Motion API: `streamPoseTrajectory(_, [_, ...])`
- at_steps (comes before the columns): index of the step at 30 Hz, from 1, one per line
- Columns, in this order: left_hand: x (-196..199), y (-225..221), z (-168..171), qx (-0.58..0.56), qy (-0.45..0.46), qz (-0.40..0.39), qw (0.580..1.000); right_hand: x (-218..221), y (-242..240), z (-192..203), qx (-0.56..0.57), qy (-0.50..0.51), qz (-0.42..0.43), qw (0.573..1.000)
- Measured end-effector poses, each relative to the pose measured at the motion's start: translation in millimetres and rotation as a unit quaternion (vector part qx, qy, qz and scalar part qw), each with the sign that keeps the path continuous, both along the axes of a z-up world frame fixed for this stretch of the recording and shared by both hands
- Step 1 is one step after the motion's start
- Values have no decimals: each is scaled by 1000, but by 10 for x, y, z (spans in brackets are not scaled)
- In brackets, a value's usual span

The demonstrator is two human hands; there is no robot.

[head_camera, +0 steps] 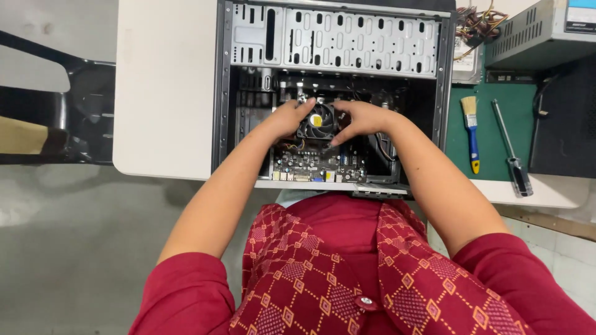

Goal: Cleaning a CPU cooler with a brush and installing it onto a motherboard inside a computer case.

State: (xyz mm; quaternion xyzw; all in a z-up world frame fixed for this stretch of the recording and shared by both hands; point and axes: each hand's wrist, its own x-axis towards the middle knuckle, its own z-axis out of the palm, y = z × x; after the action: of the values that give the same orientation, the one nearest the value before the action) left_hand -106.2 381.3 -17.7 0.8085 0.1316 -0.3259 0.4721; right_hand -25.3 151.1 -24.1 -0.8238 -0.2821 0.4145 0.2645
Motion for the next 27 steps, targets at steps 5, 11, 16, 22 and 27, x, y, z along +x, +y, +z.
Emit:
streamPoseTrajectory(5, [34, -7, -425, 36, -19, -29, 999, 28, -49, -349, -31, 0, 13, 999])
streamPoseTrajectory(11, [84, 24, -236, 44, -26, -35, 998, 93, 4, -139, -27, 26, -19, 999])
streamPoseTrajectory(16, [138, 107, -372, 38, -52, -6, 998, 73, -57, -162, -1, 64, -79, 995])
streamPoseTrajectory(22, [117, 119, -241, -28, -47, 74, 996, 73, -110, -340, -1, 156, -178, 972])
streamPoseTrajectory(27, [74, 58, 7, -116, 6, 179, 977, 73, -81, -335, 6, 189, -193, 963])
